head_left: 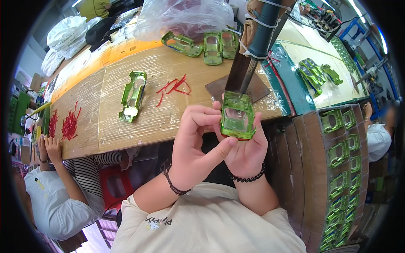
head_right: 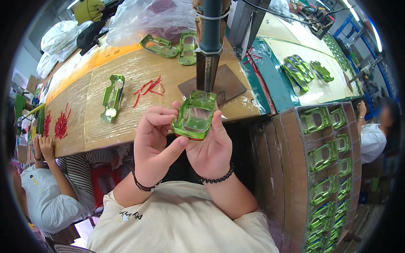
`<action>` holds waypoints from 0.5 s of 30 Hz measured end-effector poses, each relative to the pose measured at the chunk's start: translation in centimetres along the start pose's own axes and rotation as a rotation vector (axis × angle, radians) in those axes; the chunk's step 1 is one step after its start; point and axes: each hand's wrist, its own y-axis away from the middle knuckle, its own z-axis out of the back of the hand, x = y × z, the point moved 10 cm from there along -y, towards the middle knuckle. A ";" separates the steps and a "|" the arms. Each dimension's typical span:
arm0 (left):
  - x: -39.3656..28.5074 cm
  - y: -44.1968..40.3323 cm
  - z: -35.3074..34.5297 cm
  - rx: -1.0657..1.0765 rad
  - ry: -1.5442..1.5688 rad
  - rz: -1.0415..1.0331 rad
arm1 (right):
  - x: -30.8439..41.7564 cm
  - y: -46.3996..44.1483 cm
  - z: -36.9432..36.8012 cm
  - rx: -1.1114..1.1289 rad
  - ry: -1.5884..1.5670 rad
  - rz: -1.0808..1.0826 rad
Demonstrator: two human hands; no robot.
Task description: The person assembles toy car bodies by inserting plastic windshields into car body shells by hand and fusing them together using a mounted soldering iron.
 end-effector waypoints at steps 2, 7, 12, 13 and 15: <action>-0.2 0.2 0.1 0.001 -0.054 -0.022 | -0.3 -0.1 0.2 0.009 -0.002 -0.013; -0.7 0.4 0.1 0.018 -0.165 -0.049 | -0.7 -0.2 -0.2 0.060 -0.079 -0.041; -1.2 0.5 -0.2 0.056 -0.181 -0.088 | -0.7 -0.3 -0.8 0.101 -0.153 -0.035; -1.3 0.4 -0.3 0.056 -0.180 -0.088 | -0.7 -0.3 -0.8 0.112 -0.157 -0.026; -1.5 0.4 -0.3 0.063 -0.187 -0.089 | -0.6 -0.3 -0.9 0.125 -0.149 -0.008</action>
